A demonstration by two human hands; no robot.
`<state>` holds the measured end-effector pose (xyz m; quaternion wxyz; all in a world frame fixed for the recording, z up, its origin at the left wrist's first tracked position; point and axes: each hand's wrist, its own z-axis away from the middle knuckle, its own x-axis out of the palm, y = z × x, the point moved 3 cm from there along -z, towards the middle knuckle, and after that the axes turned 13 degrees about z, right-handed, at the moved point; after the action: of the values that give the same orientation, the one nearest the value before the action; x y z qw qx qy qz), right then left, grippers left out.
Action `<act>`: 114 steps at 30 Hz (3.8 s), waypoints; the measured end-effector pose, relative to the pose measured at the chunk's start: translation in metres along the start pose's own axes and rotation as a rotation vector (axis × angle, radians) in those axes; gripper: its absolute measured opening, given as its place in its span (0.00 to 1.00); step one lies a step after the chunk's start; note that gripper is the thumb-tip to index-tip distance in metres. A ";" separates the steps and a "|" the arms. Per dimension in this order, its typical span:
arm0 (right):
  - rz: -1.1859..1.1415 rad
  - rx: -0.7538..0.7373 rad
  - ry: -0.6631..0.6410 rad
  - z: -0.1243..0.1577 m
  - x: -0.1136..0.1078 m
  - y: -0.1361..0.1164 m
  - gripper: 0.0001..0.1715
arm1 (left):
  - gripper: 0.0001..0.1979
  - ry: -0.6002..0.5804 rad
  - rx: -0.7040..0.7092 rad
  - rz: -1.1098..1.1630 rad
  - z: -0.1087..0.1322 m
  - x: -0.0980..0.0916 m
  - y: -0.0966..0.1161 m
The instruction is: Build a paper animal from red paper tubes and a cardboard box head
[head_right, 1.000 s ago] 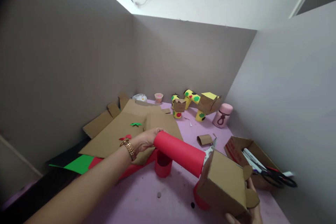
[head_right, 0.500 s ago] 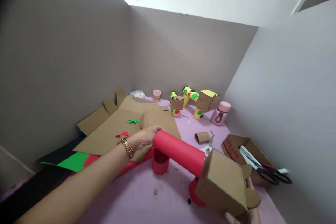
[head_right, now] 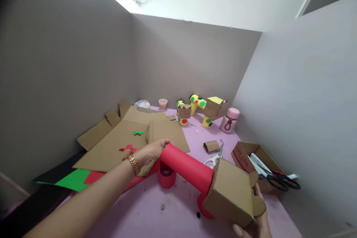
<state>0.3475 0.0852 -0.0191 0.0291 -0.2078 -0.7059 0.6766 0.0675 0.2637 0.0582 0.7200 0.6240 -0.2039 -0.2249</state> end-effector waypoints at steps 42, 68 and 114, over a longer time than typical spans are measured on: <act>-0.181 -0.228 -0.099 -0.004 0.026 -0.051 0.62 | 0.13 0.062 -0.044 -0.015 0.005 0.002 0.021; -0.190 -0.250 -0.098 -0.005 0.024 -0.063 0.69 | 0.09 0.004 -0.128 -0.375 0.005 -0.004 0.032; -0.070 -0.067 -0.133 0.001 0.031 -0.034 0.62 | 0.14 0.003 -0.139 -0.489 0.006 -0.016 0.006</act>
<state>0.3100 0.0949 0.0064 -0.0013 -0.1384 -0.7351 0.6636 0.0513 0.2690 0.0644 0.6857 0.6042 -0.0299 -0.4047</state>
